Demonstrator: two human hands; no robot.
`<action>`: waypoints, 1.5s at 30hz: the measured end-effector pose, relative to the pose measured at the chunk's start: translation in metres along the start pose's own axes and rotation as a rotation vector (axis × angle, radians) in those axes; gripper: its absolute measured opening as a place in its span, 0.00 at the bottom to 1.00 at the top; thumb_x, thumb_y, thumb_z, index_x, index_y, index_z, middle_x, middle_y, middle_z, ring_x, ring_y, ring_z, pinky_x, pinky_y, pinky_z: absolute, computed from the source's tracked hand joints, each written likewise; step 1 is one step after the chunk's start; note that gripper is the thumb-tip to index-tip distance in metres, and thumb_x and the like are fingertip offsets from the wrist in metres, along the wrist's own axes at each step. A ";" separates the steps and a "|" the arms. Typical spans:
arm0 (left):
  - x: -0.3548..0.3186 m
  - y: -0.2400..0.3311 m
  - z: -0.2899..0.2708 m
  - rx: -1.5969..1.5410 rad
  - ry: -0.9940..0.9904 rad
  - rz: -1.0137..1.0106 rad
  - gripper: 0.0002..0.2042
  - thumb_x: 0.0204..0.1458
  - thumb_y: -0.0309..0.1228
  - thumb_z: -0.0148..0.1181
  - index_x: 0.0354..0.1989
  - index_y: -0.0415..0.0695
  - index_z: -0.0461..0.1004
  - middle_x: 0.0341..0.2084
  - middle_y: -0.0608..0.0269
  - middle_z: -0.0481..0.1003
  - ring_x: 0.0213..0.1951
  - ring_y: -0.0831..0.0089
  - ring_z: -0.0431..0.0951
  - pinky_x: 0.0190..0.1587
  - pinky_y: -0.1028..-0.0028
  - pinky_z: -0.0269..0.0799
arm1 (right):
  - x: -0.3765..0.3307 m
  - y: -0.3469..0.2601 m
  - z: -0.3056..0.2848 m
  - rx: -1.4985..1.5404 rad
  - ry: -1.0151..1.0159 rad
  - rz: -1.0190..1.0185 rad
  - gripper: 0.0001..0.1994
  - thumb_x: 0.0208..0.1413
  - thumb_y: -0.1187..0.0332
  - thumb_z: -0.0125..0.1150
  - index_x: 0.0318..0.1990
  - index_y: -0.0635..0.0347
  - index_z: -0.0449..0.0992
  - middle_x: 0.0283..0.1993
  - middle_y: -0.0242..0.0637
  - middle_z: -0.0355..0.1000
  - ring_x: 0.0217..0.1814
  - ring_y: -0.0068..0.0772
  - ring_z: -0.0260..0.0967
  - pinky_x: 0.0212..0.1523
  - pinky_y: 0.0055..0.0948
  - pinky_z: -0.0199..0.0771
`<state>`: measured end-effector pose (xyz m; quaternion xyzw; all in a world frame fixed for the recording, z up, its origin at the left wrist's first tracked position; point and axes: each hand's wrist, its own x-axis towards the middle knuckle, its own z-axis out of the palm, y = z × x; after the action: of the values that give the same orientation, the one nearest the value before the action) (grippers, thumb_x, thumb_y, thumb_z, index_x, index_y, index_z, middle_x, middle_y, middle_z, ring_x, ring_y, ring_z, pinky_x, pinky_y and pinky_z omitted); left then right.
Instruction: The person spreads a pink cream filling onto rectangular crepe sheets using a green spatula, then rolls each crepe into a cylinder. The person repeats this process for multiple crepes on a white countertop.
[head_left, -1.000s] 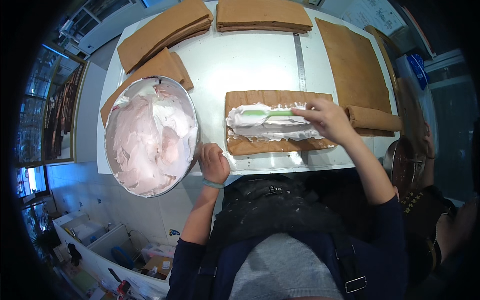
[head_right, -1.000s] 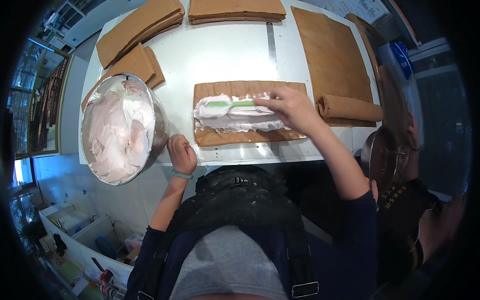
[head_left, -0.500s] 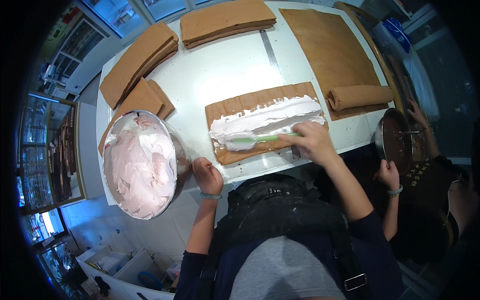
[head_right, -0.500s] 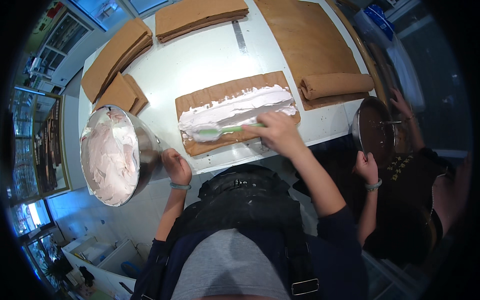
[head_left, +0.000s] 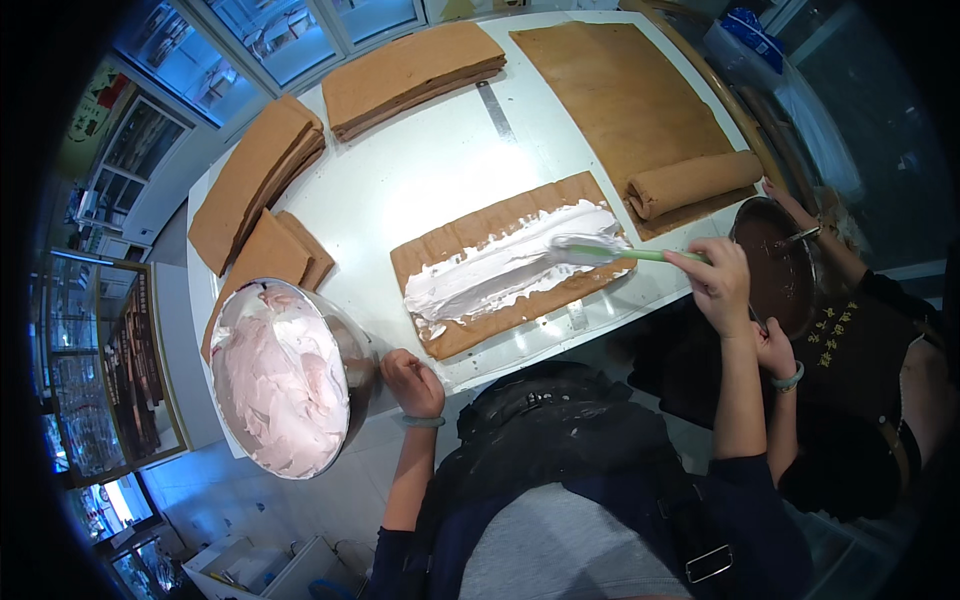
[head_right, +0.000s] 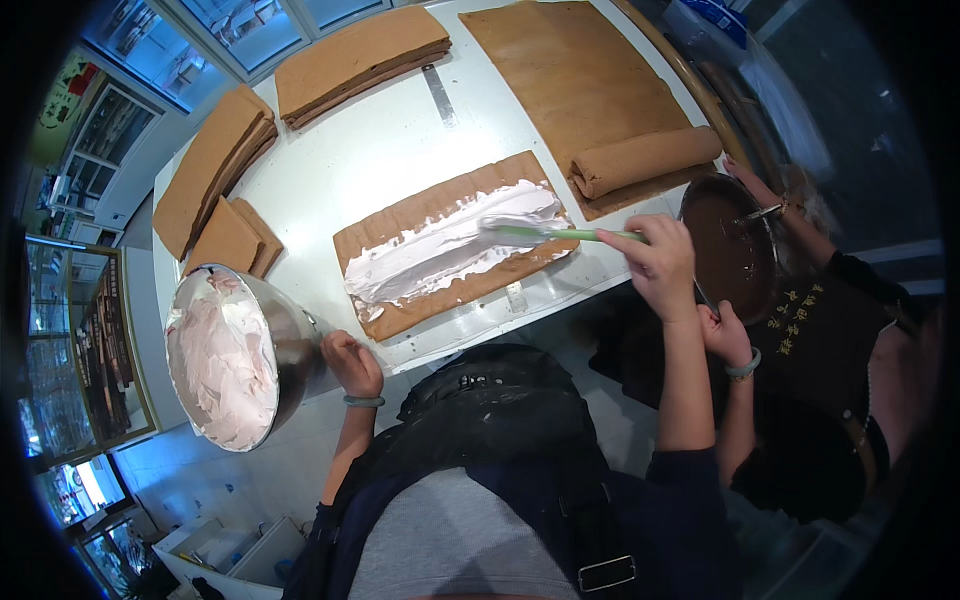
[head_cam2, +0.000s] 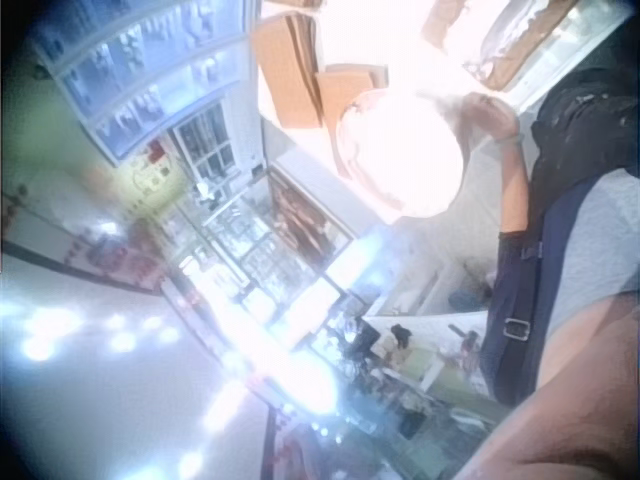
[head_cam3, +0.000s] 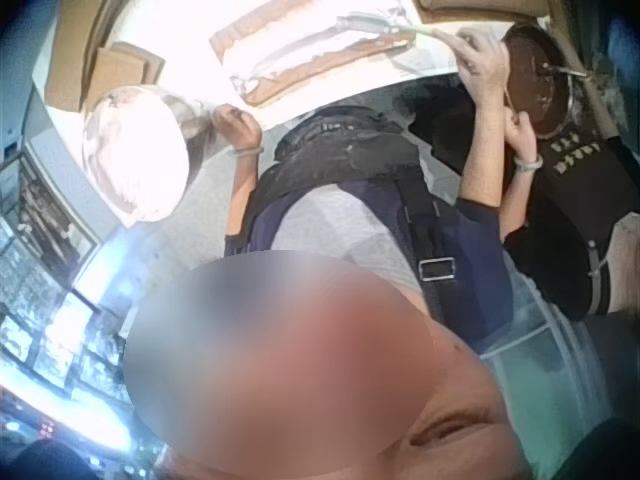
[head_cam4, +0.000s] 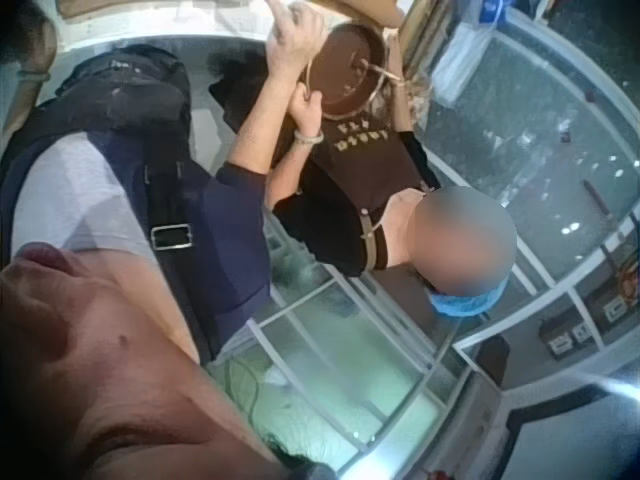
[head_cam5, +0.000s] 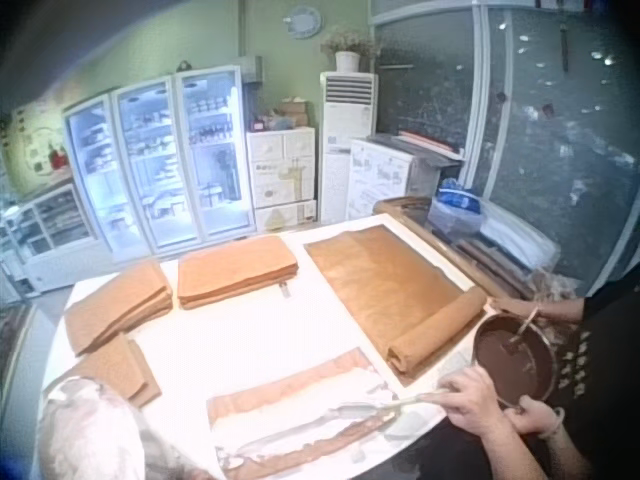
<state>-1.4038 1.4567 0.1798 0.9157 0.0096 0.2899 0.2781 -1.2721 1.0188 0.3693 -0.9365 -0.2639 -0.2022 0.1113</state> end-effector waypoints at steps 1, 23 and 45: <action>0.000 0.000 0.000 -0.017 -0.004 -0.012 0.14 0.43 0.15 0.49 0.38 0.42 0.60 0.35 0.52 0.64 0.39 0.49 0.66 0.48 0.51 0.60 | 0.011 -0.016 0.006 0.079 -0.005 -0.009 0.21 0.48 0.76 0.70 0.50 0.39 0.87 0.39 0.31 0.75 0.42 0.39 0.73 0.41 0.37 0.68; -0.010 -0.007 0.008 0.265 0.079 0.039 0.13 0.45 0.22 0.55 0.41 0.44 0.66 0.39 0.52 0.71 0.45 0.47 0.72 0.51 0.50 0.66 | 0.260 -0.314 -0.101 -0.012 -0.646 -1.029 0.09 0.54 0.65 0.64 0.27 0.60 0.82 0.25 0.36 0.77 0.28 0.35 0.77 0.35 0.32 0.78; -0.031 -0.055 0.014 -0.065 -0.168 0.053 0.23 0.62 0.31 0.52 0.64 0.35 0.65 0.60 0.43 0.69 0.60 0.45 0.68 0.64 0.52 0.62 | 0.159 -0.371 0.089 1.013 0.543 -0.792 0.19 0.57 0.62 0.67 0.54 0.56 0.82 0.48 0.44 0.73 0.54 0.46 0.71 0.57 0.46 0.66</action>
<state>-1.4144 1.4908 0.1254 0.9272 -0.0477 0.2193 0.2998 -1.3197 1.4282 0.3968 -0.5190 -0.6100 -0.3069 0.5142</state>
